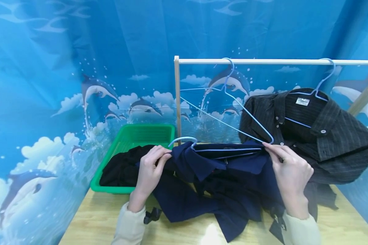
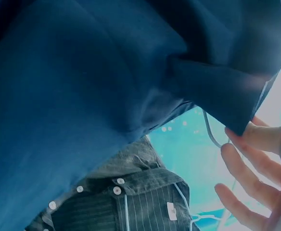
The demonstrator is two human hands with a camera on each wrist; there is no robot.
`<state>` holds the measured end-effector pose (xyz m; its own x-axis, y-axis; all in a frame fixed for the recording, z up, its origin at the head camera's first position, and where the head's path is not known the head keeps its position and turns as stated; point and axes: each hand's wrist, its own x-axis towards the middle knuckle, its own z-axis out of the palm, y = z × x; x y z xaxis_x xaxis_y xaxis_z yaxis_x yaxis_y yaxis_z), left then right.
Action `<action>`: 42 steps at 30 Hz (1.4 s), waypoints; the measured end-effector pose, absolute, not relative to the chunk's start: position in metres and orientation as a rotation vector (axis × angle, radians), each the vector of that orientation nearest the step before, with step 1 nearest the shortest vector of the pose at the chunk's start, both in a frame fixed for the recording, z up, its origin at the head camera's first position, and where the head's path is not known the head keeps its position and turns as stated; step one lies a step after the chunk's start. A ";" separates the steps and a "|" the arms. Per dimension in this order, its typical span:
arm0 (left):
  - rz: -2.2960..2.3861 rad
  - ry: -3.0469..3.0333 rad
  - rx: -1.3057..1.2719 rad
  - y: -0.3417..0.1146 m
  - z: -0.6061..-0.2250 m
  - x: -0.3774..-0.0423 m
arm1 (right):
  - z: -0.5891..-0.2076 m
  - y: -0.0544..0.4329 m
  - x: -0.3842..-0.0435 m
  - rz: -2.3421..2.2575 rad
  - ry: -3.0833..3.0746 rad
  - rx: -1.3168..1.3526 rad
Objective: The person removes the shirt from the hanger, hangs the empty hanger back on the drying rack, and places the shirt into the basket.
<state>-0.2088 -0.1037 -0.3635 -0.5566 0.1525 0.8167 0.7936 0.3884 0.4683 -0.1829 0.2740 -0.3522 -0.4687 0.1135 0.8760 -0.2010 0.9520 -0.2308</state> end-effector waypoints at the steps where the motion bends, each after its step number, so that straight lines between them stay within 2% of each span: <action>1: -1.187 -1.954 -0.806 -0.104 -0.364 -0.209 | -0.353 0.274 -0.183 0.372 -2.026 0.068; 26: -1.288 -1.886 -0.675 -0.100 -0.364 -0.210 | -0.361 0.250 -0.193 0.717 -2.237 0.257; 35: -1.194 -2.032 -0.698 -0.107 -0.365 -0.212 | -0.355 0.259 -0.187 0.636 -2.115 0.148; 42: -1.121 -2.106 -0.696 -0.103 -0.368 -0.212 | -0.357 0.251 -0.187 0.463 -2.033 0.361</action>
<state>-0.2115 -0.1027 -0.3681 -0.6519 0.1499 0.7433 0.7003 0.4950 0.5143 -0.1869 0.2513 -0.3569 -0.4742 -0.0614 0.8783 -0.4358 0.8831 -0.1736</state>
